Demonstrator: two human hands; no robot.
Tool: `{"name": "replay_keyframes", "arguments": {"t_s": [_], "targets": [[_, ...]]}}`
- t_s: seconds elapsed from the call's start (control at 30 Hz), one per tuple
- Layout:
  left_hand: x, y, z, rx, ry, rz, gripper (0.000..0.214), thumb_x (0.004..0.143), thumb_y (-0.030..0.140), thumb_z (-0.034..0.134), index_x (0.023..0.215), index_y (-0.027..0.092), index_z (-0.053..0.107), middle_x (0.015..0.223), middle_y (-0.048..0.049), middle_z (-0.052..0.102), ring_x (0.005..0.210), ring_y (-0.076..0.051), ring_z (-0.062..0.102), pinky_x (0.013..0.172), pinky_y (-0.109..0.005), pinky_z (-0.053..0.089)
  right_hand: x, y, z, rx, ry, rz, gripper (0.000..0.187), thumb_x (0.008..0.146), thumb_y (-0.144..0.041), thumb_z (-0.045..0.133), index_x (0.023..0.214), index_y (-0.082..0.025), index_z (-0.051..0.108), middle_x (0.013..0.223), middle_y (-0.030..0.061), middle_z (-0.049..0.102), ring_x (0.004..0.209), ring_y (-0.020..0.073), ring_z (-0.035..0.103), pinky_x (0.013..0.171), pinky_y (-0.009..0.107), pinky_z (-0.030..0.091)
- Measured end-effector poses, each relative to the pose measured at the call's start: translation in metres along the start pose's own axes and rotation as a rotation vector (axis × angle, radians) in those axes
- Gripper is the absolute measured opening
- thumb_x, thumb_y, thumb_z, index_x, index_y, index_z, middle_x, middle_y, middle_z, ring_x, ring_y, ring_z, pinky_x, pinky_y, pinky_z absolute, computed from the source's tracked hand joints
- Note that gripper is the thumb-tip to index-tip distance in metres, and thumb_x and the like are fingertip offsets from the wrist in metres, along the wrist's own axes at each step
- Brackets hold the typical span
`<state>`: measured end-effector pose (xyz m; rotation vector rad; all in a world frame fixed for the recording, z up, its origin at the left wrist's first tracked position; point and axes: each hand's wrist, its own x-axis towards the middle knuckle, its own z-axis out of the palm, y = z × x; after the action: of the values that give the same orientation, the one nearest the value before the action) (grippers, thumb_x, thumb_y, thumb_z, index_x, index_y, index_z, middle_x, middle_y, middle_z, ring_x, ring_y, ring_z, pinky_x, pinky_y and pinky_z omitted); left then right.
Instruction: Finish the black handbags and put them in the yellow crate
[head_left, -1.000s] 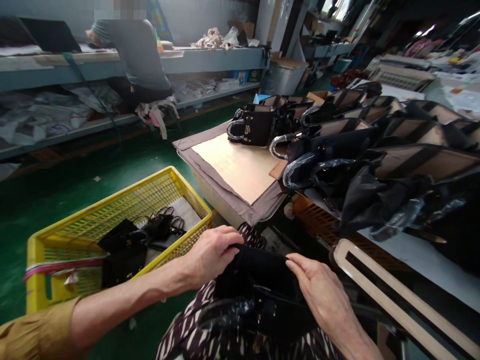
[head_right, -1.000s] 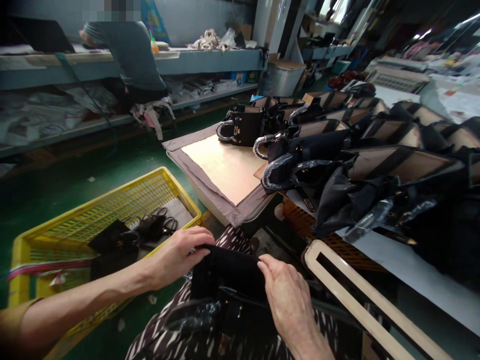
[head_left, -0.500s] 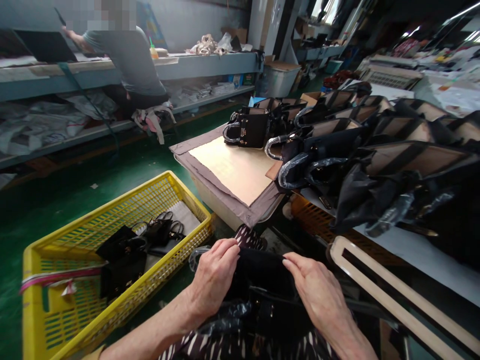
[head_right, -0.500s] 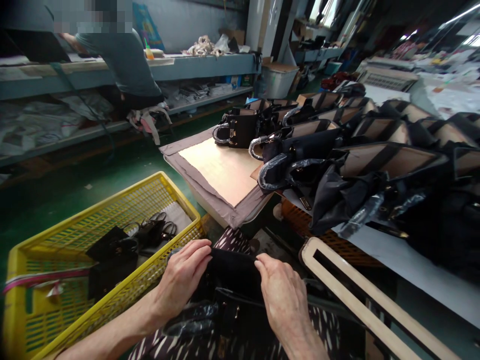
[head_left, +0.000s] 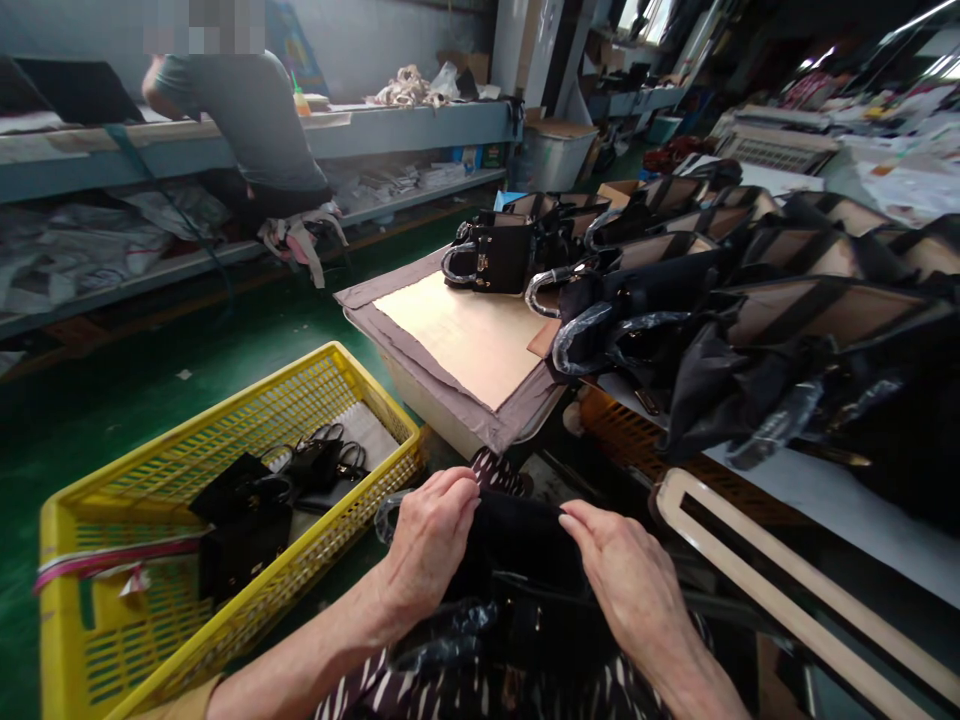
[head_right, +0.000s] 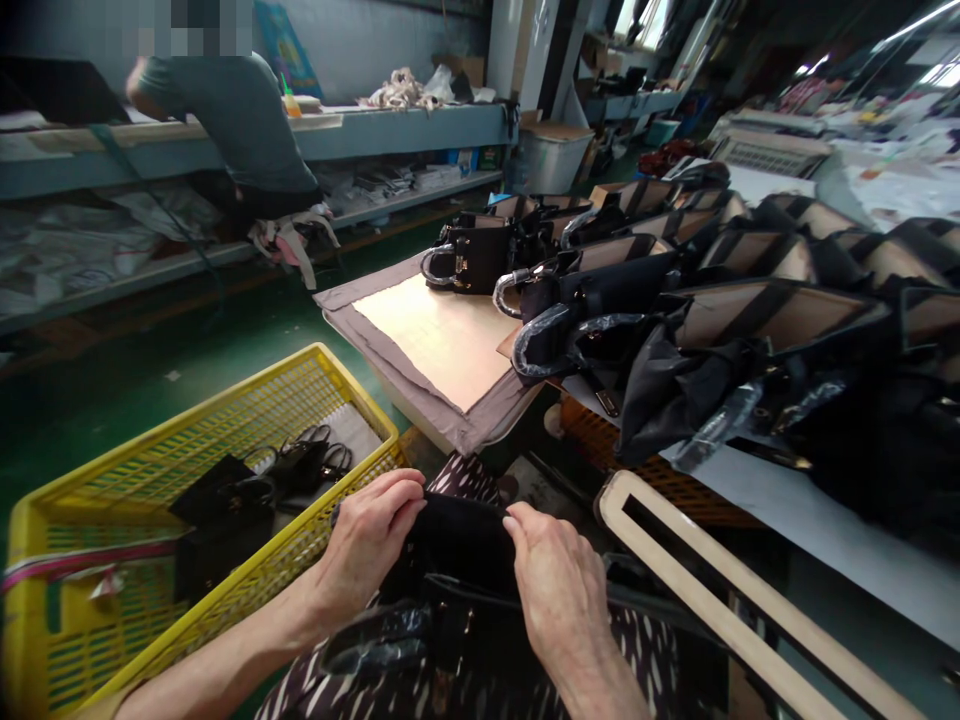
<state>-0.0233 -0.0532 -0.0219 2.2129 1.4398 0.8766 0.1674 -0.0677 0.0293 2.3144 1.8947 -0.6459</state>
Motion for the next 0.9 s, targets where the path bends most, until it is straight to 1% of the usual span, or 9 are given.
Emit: {"name": "replay_keyframes", "arguments": {"t_s": [0.13, 0.3, 0.43, 0.57, 0.67, 0.73, 0.8, 0.9], "targets": [[0.003, 0.001, -0.001, 0.017, -0.051, -0.042, 0.014, 0.083, 0.010, 0.041, 0.081, 0.017, 0.052, 0.092, -0.0032, 0.060, 0.079, -0.013, 0.057, 0.072, -0.023, 0.046, 0.000, 0.000, 0.001, -0.025, 0.004, -0.006, 0.026, 0.089, -0.032, 0.040, 0.097, -0.029, 0.064, 0.085, 0.0027, 0.071, 0.087, 0.0234, 0.064, 0.070, 0.030, 0.042], [0.006, 0.002, -0.002, 0.058, -0.101, -0.080, 0.015, 0.083, 0.010, 0.039, 0.072, 0.017, 0.047, 0.083, -0.0019, 0.057, 0.069, -0.012, 0.053, 0.064, -0.022, 0.042, 0.000, 0.002, 0.002, -0.030, 0.011, -0.009, 0.026, 0.089, -0.031, 0.039, 0.095, -0.031, 0.064, 0.083, 0.0015, 0.071, 0.086, 0.0226, 0.065, 0.068, 0.029, 0.042], [0.008, 0.002, -0.001, 0.084, -0.139, -0.110, 0.016, 0.082, 0.009, 0.037, 0.070, 0.017, 0.045, 0.079, -0.0017, 0.053, 0.065, -0.011, 0.050, 0.062, -0.022, 0.040, -0.001, 0.001, 0.002, -0.043, 0.024, -0.028, 0.026, 0.089, -0.032, 0.039, 0.093, -0.032, 0.064, 0.081, 0.0011, 0.071, 0.083, 0.0221, 0.065, 0.066, 0.028, 0.042], [0.011, 0.003, -0.001, 0.117, -0.153, -0.116, 0.017, 0.082, 0.009, 0.035, 0.071, 0.017, 0.044, 0.079, -0.0019, 0.052, 0.064, -0.011, 0.049, 0.061, -0.022, 0.039, -0.002, 0.000, 0.002, -0.059, 0.054, -0.035, 0.025, 0.088, -0.031, 0.041, 0.095, -0.032, 0.065, 0.082, 0.0014, 0.071, 0.082, 0.0203, 0.065, 0.064, 0.026, 0.042], [0.016, 0.004, -0.002, 0.166, -0.162, -0.121, 0.017, 0.081, 0.007, 0.035, 0.071, 0.017, 0.044, 0.079, -0.0023, 0.052, 0.063, -0.012, 0.049, 0.059, -0.024, 0.039, -0.003, 0.000, 0.002, -0.067, 0.049, -0.032, 0.026, 0.088, -0.032, 0.041, 0.095, -0.032, 0.066, 0.082, 0.0012, 0.071, 0.080, 0.0194, 0.065, 0.063, 0.025, 0.042], [0.018, 0.006, -0.002, 0.202, -0.180, -0.105, 0.016, 0.078, 0.006, 0.036, 0.070, 0.017, 0.044, 0.079, -0.0031, 0.053, 0.064, -0.013, 0.049, 0.061, -0.025, 0.040, -0.003, -0.001, 0.001, -0.069, 0.053, -0.037, 0.026, 0.088, -0.032, 0.040, 0.094, -0.032, 0.065, 0.081, 0.0011, 0.071, 0.080, 0.0189, 0.065, 0.062, 0.025, 0.041], [0.018, 0.008, -0.001, 0.217, -0.191, -0.057, 0.016, 0.075, 0.003, 0.037, 0.070, 0.017, 0.045, 0.082, -0.0049, 0.054, 0.071, -0.016, 0.051, 0.065, -0.029, 0.043, -0.003, -0.002, 0.000, -0.086, 0.058, -0.023, 0.027, 0.089, -0.031, 0.039, 0.095, -0.031, 0.065, 0.081, 0.0020, 0.071, 0.079, 0.0192, 0.065, 0.062, 0.026, 0.040], [0.008, 0.008, 0.004, 0.185, -0.181, 0.074, 0.022, 0.072, 0.000, 0.035, 0.079, 0.015, 0.050, 0.098, -0.0093, 0.053, 0.090, -0.020, 0.051, 0.080, -0.034, 0.045, -0.002, -0.002, 0.000, -0.128, 0.047, 0.031, 0.028, 0.089, -0.031, 0.037, 0.092, -0.029, 0.066, 0.080, 0.0039, 0.070, 0.077, 0.0207, 0.065, 0.060, 0.027, 0.039]]}}
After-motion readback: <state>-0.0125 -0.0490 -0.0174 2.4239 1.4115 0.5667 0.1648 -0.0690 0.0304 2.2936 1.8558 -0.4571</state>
